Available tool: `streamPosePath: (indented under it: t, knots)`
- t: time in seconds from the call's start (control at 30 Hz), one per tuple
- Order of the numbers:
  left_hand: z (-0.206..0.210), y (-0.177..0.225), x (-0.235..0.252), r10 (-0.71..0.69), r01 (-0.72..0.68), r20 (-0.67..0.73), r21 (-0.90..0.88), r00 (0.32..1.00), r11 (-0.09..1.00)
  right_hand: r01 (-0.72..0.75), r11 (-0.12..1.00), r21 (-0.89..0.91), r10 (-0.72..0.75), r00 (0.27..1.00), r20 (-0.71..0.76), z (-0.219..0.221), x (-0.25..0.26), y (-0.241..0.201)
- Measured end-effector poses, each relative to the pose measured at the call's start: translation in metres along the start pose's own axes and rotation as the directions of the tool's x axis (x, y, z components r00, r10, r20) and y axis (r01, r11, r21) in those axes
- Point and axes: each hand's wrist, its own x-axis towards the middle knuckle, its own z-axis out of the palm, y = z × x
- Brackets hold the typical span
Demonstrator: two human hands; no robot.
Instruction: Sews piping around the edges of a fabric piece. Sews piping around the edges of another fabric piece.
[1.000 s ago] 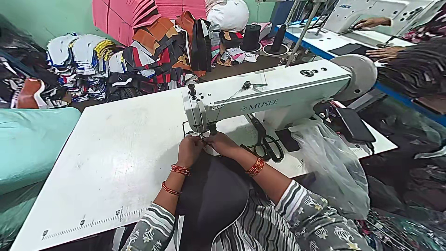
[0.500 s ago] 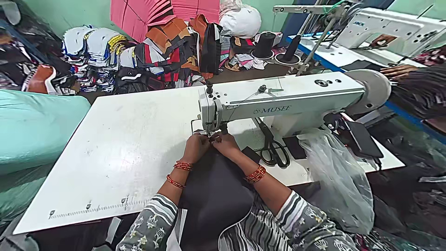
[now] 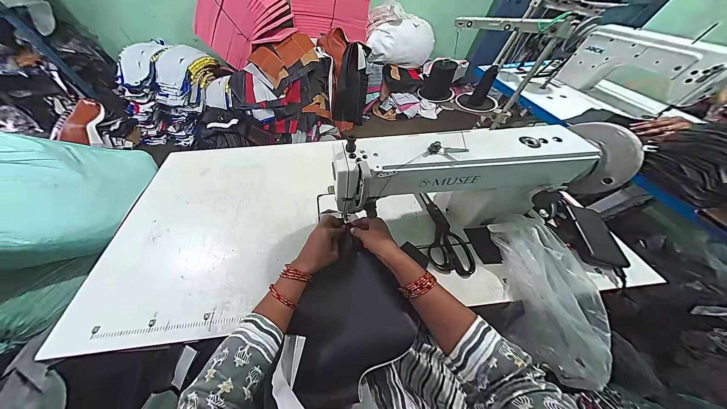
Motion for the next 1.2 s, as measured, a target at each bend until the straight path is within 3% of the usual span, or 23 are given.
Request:
streamPosePath:
  t: [0.07,0.23,0.43,0.6,0.83,1.0,1.2]
  knots:
    - [0.011,0.001,-0.005,0.025,-0.023,-0.026,0.048,0.999,0.999,-0.009,0.999,0.035,0.009,1.0,-0.002,-0.001,-0.001,0.0]
    - [0.024,0.016,-0.009,-0.086,0.101,-0.076,0.234,0.993,0.967,0.027,0.999,-0.048,-0.026,0.999,0.022,-0.002,-0.001,0.002]
    - [0.026,0.028,-0.008,-0.195,0.197,-0.035,0.281,0.98,0.939,0.162,0.893,-0.42,-0.112,0.984,0.142,-0.007,-0.014,-0.012]
    - [0.025,0.034,-0.006,-0.277,0.25,0.033,0.345,0.96,0.905,0.208,0.921,-0.331,-0.166,0.974,0.152,-0.013,-0.01,-0.002]
    - [0.032,0.026,-0.015,-0.094,0.113,-0.077,0.291,0.993,0.95,0.132,0.945,-0.3,-0.096,0.986,0.133,-0.016,-0.009,-0.002]
    - [0.019,0.053,-0.002,-0.396,0.351,0.061,0.35,0.916,0.868,0.091,0.889,-0.449,-0.04,0.992,0.123,-0.016,-0.003,-0.014]
    - [0.018,0.058,0.006,-0.441,0.39,0.068,0.361,0.895,0.847,0.139,0.866,-0.48,-0.1,0.989,0.106,-0.011,-0.002,-0.01]
